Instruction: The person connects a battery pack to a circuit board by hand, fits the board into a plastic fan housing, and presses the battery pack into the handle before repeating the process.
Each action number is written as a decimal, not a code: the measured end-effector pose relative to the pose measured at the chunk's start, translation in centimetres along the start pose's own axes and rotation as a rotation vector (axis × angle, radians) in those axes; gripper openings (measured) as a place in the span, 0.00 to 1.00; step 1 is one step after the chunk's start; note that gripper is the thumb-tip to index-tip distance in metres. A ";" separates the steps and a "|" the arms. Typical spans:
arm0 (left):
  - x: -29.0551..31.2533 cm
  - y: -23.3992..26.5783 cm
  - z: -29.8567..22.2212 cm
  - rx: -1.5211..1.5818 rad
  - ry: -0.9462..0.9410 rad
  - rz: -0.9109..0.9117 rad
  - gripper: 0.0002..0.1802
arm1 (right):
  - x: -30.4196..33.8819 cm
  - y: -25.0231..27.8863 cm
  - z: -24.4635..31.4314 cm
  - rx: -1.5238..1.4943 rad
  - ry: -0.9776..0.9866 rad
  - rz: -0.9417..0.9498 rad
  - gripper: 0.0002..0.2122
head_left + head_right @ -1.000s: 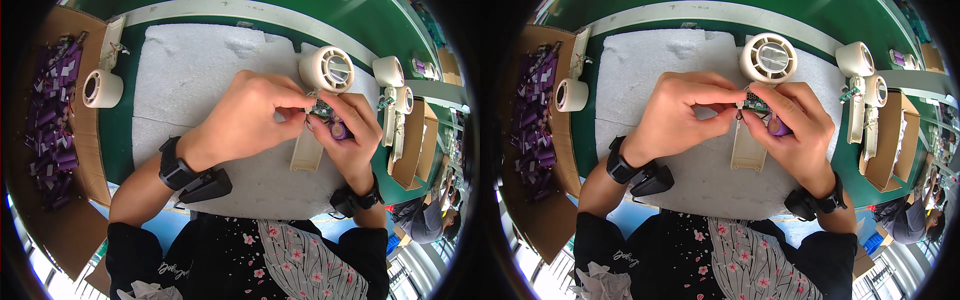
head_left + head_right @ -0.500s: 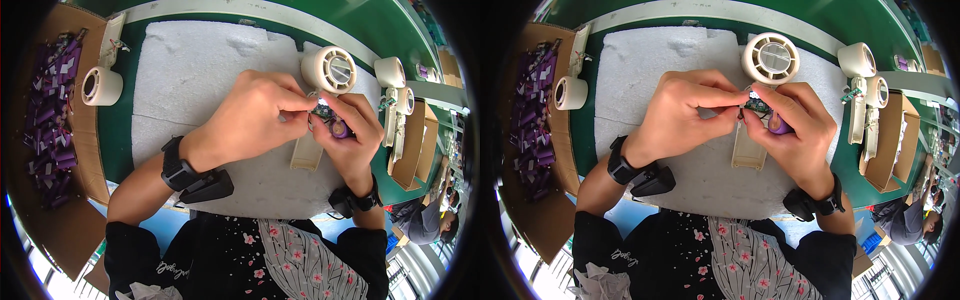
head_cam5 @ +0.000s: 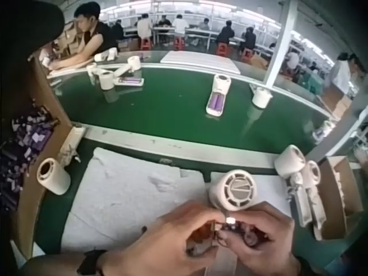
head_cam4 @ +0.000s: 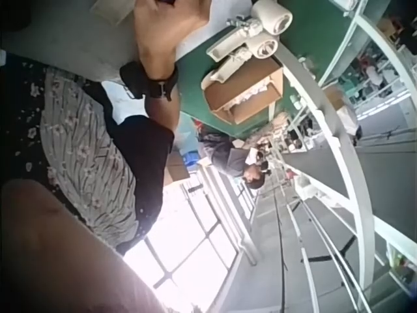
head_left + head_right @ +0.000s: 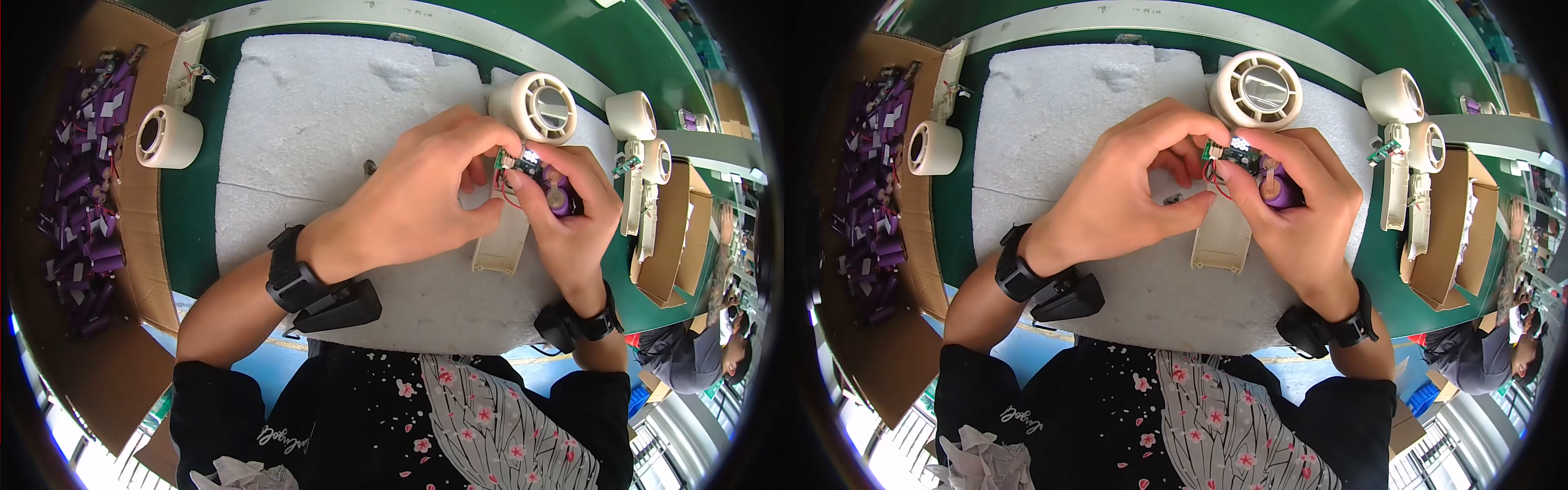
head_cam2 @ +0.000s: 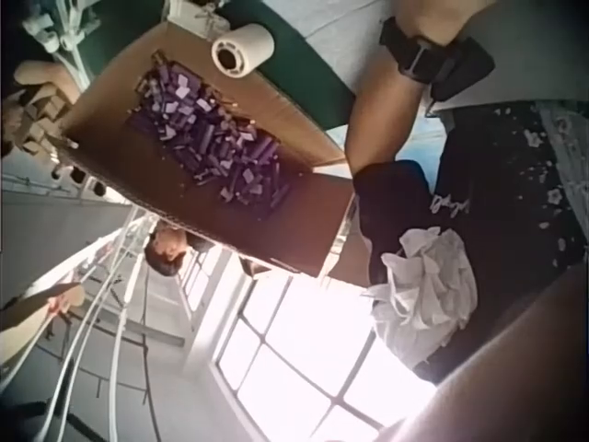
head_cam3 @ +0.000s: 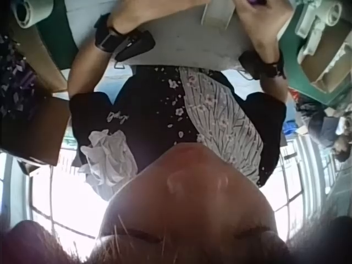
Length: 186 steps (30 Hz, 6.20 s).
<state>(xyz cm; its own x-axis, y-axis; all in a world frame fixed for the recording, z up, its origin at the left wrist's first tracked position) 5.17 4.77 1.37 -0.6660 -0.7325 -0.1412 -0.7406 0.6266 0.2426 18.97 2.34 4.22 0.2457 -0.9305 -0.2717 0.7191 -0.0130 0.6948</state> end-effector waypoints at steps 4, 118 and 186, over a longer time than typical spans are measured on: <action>-0.1 -0.2 0.2 -0.045 0.004 -0.012 0.22 | 0.1 -0.1 0.3 0.028 0.002 0.016 0.14; -0.5 0.1 -0.8 -0.129 -0.172 -0.052 0.19 | 0.5 -0.1 -0.8 -0.033 -0.135 0.092 0.10; -0.4 2.7 1.1 -0.003 0.001 -0.146 0.15 | -0.2 0.8 2.4 0.421 0.024 0.236 0.04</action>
<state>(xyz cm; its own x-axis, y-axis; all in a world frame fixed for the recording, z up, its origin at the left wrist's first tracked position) 3.31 7.08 1.02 -0.5513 -0.8160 -0.1740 -0.8291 0.5127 0.2229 17.93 1.66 6.47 0.3888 -0.9173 -0.0862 0.3173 0.0454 0.9472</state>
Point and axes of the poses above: each hand's wrist, its own x-axis away from the middle knuckle, its own y-axis out of the back of the hand, z = x × y, the point moved 8 cm from there along -x, towards the middle knuckle, and after that the axes turned 11 degrees about z, right-handed, at the moved point
